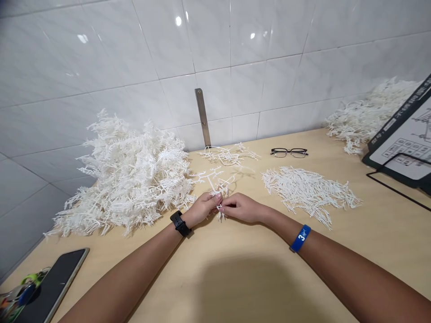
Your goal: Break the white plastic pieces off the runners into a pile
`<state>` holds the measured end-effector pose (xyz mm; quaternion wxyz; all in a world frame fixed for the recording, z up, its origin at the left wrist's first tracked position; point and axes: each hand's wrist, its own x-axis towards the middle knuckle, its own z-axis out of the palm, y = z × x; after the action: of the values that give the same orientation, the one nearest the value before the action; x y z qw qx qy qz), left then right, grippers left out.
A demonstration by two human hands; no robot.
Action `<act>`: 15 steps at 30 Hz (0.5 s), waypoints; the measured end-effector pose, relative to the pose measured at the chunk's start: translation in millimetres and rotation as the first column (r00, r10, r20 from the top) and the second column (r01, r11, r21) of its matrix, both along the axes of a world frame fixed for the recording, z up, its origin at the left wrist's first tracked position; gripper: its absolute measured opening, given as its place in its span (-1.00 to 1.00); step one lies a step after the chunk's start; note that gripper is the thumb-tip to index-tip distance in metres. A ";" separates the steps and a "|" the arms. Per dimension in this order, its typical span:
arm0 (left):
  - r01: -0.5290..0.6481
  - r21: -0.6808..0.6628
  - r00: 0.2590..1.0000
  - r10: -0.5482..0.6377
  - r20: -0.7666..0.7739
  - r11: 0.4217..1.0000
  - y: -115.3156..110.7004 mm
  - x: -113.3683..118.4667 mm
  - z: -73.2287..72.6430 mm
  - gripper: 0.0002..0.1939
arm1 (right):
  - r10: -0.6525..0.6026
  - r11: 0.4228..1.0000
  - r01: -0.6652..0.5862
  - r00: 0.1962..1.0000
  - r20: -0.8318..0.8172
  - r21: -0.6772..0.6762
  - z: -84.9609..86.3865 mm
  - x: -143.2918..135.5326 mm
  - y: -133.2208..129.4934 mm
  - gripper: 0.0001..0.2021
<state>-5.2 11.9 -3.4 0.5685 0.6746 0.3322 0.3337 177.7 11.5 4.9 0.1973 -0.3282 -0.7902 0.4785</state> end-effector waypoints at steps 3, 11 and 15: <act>0.009 -0.034 1.000 -0.008 0.023 0.999 -1.3 0.0 1.6 -0.39 | 0.057 0.998 -0.057 0.998 0.012 0.017 -0.9 1.0 2.4 -0.58; 0.061 -0.074 0.997 -0.058 0.048 0.995 -1.7 0.7 5.0 -0.40 | 0.113 0.993 -0.113 0.994 0.005 -0.021 -1.2 3.0 3.9 -0.57; 0.068 -0.098 0.997 -0.063 0.052 0.993 -2.7 0.3 5.8 -0.41 | 0.149 0.989 -0.149 0.989 -0.004 -0.022 -0.2 4.1 3.6 -0.56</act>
<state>-4.9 9.1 2.4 0.6200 0.6475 0.3123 0.3142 181.8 15.1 4.7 0.1583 -0.2700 -0.8069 0.5010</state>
